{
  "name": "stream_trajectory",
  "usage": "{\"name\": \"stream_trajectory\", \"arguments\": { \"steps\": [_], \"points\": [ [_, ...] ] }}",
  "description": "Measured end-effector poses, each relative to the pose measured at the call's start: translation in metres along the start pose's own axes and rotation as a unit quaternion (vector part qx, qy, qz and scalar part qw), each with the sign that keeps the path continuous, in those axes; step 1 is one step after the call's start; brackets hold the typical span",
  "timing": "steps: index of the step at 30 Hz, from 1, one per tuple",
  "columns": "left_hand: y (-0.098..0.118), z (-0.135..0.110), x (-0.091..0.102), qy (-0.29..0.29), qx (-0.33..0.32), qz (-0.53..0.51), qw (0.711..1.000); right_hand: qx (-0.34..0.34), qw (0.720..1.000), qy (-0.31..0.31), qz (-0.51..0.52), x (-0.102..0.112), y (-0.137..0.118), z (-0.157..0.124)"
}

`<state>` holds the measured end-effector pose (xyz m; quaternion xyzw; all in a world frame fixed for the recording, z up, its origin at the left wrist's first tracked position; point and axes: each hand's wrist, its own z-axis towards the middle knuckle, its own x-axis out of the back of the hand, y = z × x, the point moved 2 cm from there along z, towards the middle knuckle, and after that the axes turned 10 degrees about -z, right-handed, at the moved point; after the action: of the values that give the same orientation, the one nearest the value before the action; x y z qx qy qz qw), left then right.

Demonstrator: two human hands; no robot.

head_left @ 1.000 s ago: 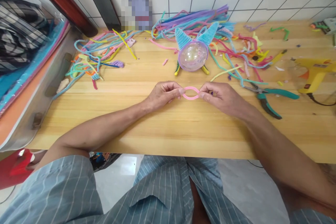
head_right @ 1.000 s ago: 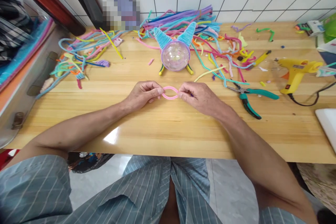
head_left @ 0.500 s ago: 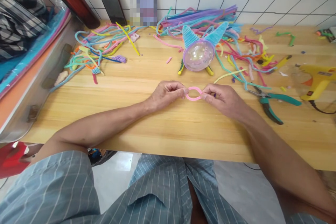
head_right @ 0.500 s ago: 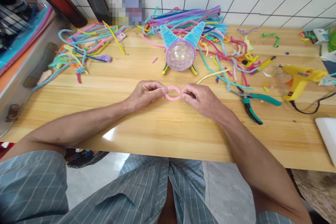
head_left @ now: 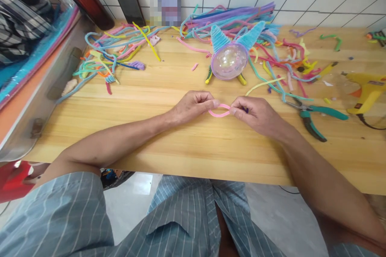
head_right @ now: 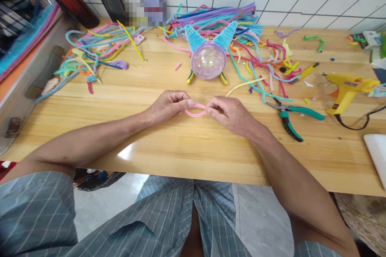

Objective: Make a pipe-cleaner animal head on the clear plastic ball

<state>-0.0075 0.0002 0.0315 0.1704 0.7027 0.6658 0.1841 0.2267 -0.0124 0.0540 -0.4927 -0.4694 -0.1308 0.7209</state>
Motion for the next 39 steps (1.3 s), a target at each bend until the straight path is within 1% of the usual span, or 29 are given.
{"name": "stream_trajectory", "arguments": {
  "steps": [5,10,14,18,25,35,39],
  "points": [
    [0.005,-0.005,-0.003,-0.009,0.013,0.017,1.000,0.017,1.000,0.006,-0.008,-0.002,0.002,0.000],
    [0.006,-0.008,0.000,0.010,0.022,0.013,1.000,0.002,1.000,0.021,-0.020,0.001,0.004,-0.001],
    [0.001,-0.008,0.001,0.024,0.004,0.041,0.999,-0.002,0.999,0.032,-0.018,0.000,0.004,0.000],
    [-0.004,-0.008,0.002,0.028,-0.011,0.045,0.999,0.002,0.999,0.032,-0.012,-0.002,0.003,0.001],
    [-0.002,-0.009,0.000,0.026,-0.035,0.036,0.998,-0.001,1.000,0.020,-0.006,-0.002,0.003,0.001],
    [-0.008,-0.007,0.001,0.032,-0.029,0.029,0.999,-0.038,0.999,0.016,-0.002,-0.005,0.009,0.001],
    [-0.007,-0.007,-0.001,0.045,-0.031,0.012,0.998,-0.062,0.998,0.022,0.021,-0.003,0.010,0.001]
  ]
}}
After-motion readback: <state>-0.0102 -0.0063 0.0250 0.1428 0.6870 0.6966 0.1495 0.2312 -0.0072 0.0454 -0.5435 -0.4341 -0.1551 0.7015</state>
